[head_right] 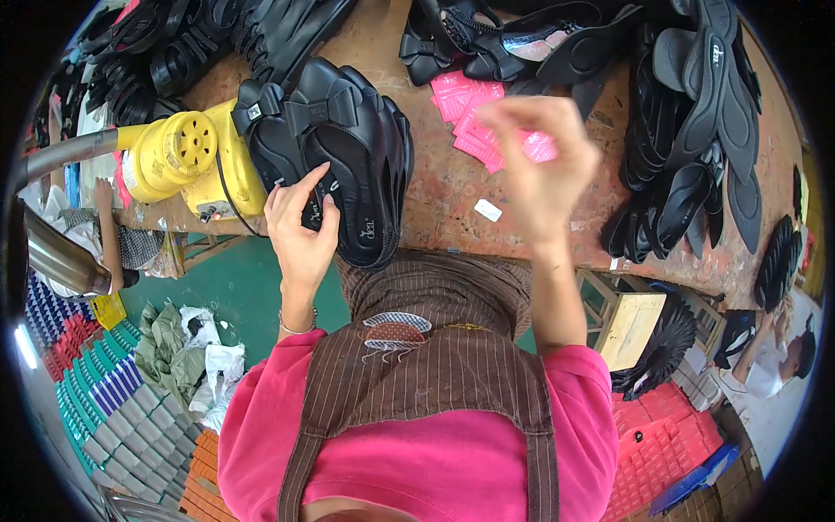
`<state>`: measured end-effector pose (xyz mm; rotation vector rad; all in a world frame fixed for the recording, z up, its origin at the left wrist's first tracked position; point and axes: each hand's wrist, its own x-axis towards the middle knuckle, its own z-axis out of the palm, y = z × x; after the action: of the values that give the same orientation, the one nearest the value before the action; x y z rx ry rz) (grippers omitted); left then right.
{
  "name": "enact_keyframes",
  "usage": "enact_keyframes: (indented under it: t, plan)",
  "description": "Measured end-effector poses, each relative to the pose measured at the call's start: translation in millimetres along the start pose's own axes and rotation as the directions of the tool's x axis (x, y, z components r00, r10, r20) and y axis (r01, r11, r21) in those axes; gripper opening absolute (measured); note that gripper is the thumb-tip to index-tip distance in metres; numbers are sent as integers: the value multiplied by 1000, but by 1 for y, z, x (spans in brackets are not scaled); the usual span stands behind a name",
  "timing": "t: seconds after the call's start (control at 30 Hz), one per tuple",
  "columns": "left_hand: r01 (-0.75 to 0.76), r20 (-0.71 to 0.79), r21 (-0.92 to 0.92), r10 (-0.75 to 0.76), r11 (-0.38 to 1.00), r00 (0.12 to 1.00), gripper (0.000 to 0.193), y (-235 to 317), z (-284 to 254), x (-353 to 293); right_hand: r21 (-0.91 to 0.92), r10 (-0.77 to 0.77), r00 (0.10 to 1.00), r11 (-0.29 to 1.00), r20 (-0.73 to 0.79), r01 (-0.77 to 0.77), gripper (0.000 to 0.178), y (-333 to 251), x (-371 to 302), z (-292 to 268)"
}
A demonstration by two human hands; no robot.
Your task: Applying heat to shoe components using a blower, attaching brand labels, and inserting insoles into finished shoes.
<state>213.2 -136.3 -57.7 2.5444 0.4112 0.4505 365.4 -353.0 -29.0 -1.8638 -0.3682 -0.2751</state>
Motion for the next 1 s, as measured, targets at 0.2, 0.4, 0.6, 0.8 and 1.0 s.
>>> enact_keyframes:
  t: [0.2,0.4,0.6,0.8,1.0]
  plan:
    - [93,-26,-8,-93,996,995,34,0,5,1,-92,-183,902,967,391,236,11,-13,-63,86]
    - [72,-103,45,-67,996,992,30,-7,11,-2,-291,-226,865,878,447,380,9,-7,-65,99]
    - [76,-95,53,-70,996,993,29,-8,11,-1,-315,-222,848,859,482,404,9,-7,-64,105]
    - [67,-112,71,-59,995,992,28,-12,12,-1,-292,-215,841,871,496,395,10,-6,-61,104]
    - [43,-115,146,-27,988,993,23,-11,11,0,-249,-191,863,908,469,336,9,-4,-62,104]
